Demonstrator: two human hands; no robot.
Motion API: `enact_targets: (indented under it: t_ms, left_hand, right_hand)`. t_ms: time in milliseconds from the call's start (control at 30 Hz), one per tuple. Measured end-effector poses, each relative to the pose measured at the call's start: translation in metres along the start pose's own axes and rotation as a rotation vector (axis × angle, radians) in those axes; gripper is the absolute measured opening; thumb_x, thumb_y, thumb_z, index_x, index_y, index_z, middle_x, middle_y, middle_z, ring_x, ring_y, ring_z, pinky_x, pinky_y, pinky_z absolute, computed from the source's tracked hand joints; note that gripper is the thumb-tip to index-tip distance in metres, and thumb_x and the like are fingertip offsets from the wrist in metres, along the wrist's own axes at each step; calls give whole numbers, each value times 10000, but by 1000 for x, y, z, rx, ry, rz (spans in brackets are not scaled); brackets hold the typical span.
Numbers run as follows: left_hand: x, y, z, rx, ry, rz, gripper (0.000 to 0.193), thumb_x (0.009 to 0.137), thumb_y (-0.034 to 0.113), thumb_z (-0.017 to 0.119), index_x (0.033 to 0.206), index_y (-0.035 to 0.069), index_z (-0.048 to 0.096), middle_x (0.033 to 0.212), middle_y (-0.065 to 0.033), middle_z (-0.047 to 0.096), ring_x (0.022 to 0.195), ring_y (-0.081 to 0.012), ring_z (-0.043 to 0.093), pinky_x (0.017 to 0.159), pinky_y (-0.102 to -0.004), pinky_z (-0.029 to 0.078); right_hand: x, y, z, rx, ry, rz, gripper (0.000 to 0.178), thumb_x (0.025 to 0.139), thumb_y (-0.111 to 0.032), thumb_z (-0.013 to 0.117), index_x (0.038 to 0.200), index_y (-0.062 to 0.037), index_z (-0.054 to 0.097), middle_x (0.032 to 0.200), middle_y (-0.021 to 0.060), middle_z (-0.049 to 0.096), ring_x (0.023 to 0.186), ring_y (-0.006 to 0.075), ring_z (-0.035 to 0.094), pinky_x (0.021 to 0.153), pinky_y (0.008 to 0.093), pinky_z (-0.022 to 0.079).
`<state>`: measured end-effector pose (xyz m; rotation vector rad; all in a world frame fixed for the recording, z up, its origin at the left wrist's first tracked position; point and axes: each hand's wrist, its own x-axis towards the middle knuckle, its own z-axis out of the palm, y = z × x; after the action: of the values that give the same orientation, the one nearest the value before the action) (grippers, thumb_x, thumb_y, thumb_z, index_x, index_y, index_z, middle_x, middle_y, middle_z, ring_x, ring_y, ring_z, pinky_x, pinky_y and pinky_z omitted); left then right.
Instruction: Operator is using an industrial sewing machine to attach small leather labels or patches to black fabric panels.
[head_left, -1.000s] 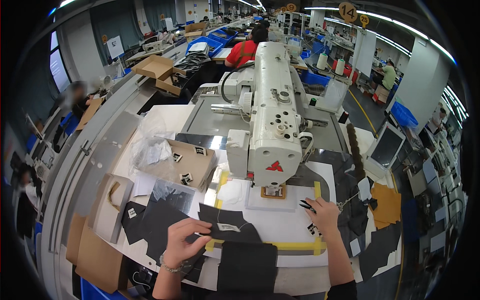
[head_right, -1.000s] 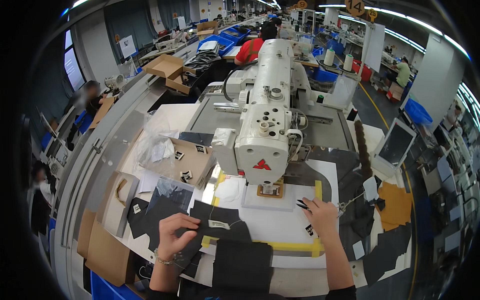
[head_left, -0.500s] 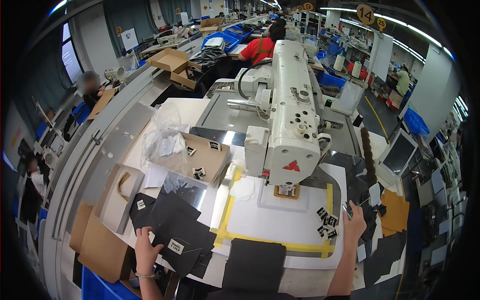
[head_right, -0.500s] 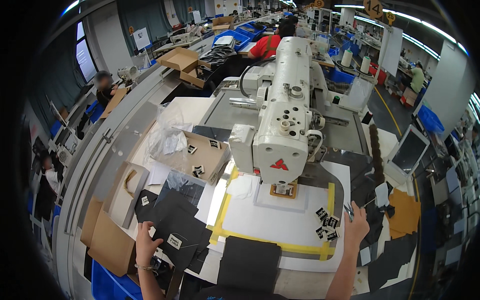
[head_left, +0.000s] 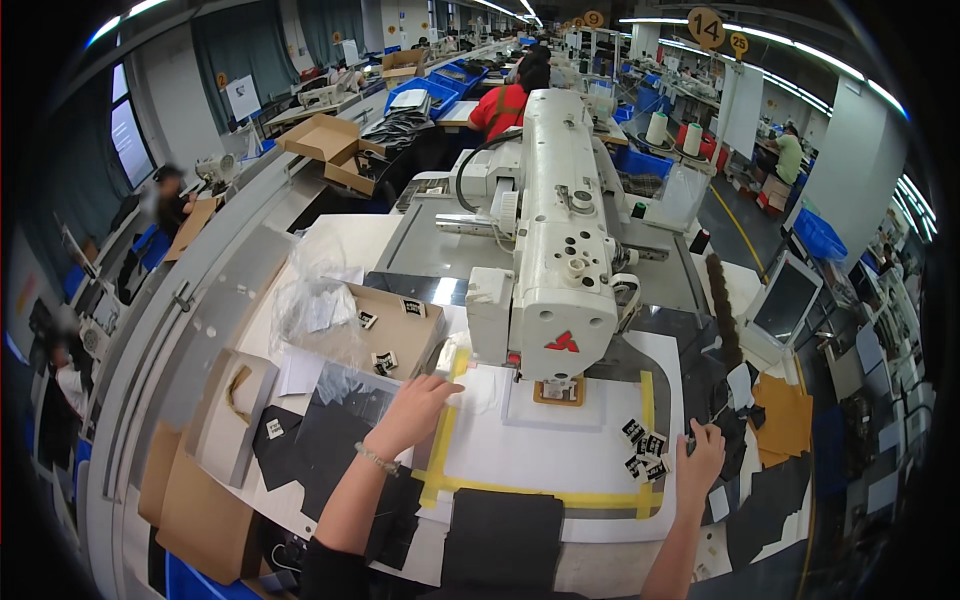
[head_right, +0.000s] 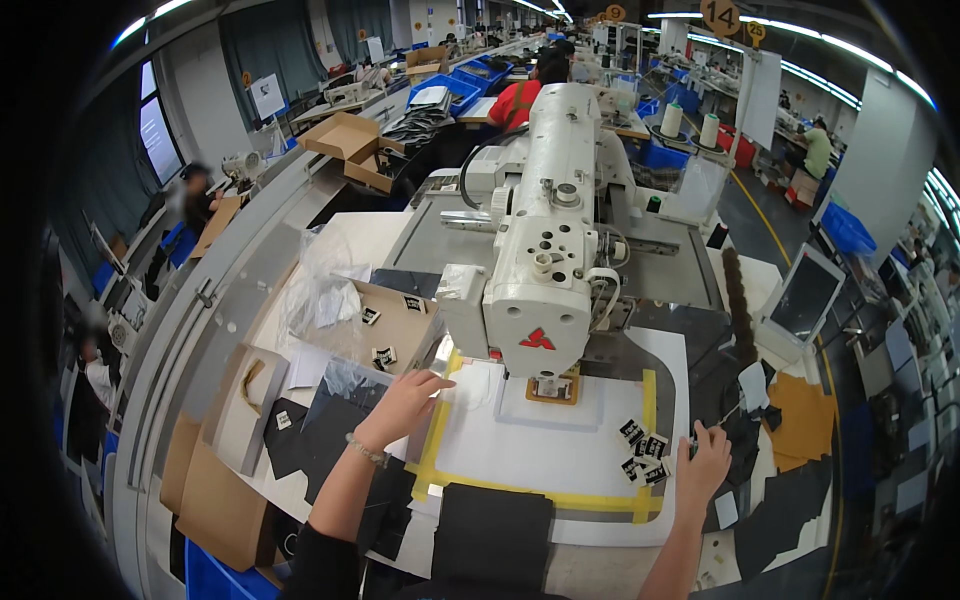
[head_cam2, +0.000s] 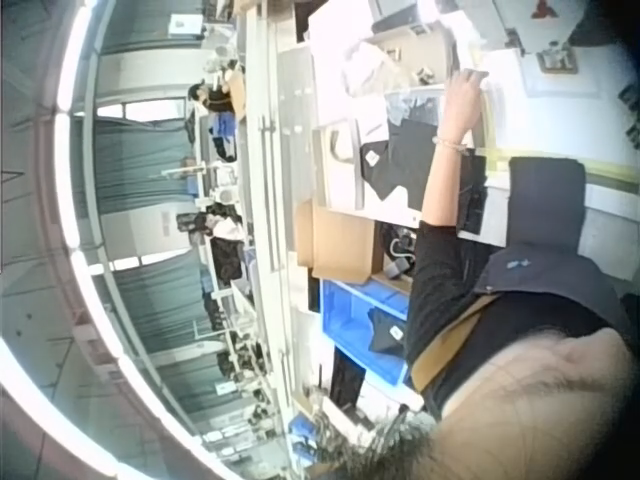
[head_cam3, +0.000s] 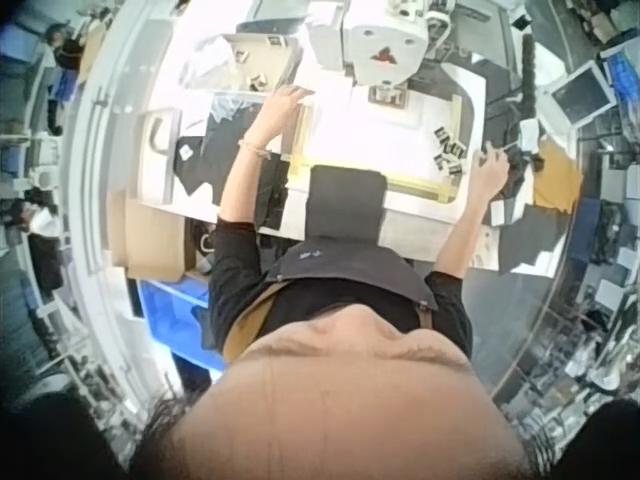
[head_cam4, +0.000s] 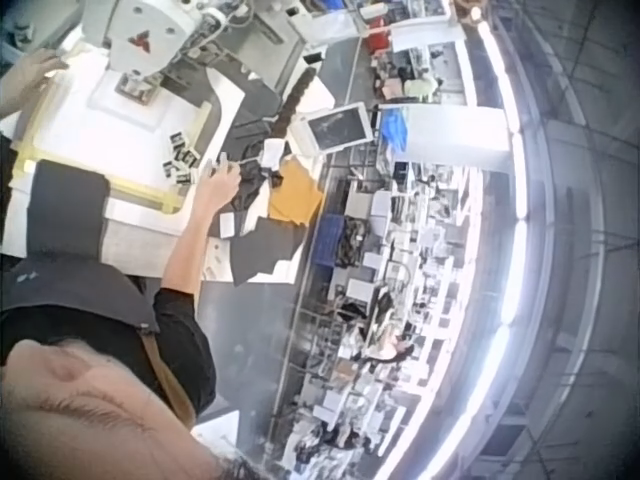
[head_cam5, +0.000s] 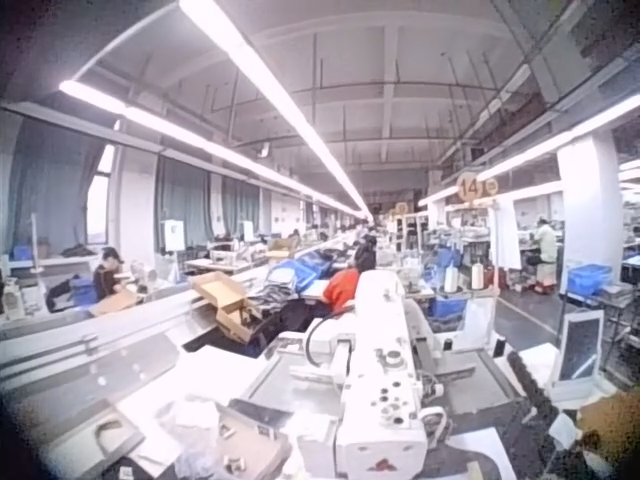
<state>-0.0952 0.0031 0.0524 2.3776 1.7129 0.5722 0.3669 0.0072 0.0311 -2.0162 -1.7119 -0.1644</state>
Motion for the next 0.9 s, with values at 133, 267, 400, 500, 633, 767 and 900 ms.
enact_targets:
  t_ms: [133, 267, 400, 500, 633, 767, 900]
  left_hand:
    - [52, -12, 22, 8, -76, 196, 341, 805, 47, 647, 1133, 137, 624, 1091, -35, 597, 1070, -236, 541, 916, -365, 391]
    - [83, -22, 20, -32, -301, 125, 285, 745, 114, 715, 1021, 152, 657, 1065, -10, 609, 1100, -220, 522, 965, -378, 347]
    - [95, -27, 20, -71, -435, 59, 216, 675, 181, 772, 857, 143, 663, 923, 5, 636, 1101, -209, 517, 957, -380, 333]
    - [94, -24, 17, -103, -389, 18, 201, 667, 190, 779, 818, 140, 655, 861, 7, 643, 1074, -208, 532, 958, -366, 326]
    - [83, -19, 13, -111, -315, 13, 185, 689, 159, 760, 833, 106, 657, 879, -22, 665, 942, -221, 596, 888, -356, 395]
    - [59, -17, 16, -322, -141, -5, 153, 766, 83, 714, 909, 51, 670, 876, -74, 685, 766, -236, 636, 714, -317, 472]
    - [33, 31, -7, -585, 27, -92, 155, 821, 59, 705, 973, 31, 689, 883, -58, 697, 747, -154, 611, 685, -267, 468]
  right_hand:
    - [-8, -3, 4, 41, 61, -123, 312, 823, -155, 694, 1118, -63, 655, 1057, 80, 538, 1010, 275, 522, 873, 406, 412]
    - [-17, -9, 10, 104, 89, -180, 296, 807, -142, 701, 1091, -65, 664, 1045, 76, 553, 989, 279, 532, 864, 407, 416]
    - [-23, -17, 9, 122, 94, -170, 287, 801, -137, 703, 1077, -67, 668, 1036, 75, 563, 973, 277, 538, 858, 412, 420]
    - [-24, -23, 4, 146, 102, -182, 286, 794, -124, 706, 1072, -67, 670, 1031, 78, 565, 967, 275, 542, 847, 411, 425]
    - [-26, -33, -2, 205, 89, -194, 279, 783, -91, 714, 1057, -64, 672, 1025, 79, 570, 953, 273, 546, 837, 396, 432]
    - [-32, -53, -13, 404, 83, -199, 207, 792, -73, 714, 995, -36, 692, 909, 92, 600, 867, 250, 573, 775, 362, 452]
    - [-48, -73, -22, 853, -304, 138, 122, 807, -75, 724, 909, -7, 722, 792, 74, 648, 714, 141, 567, 666, 295, 451]
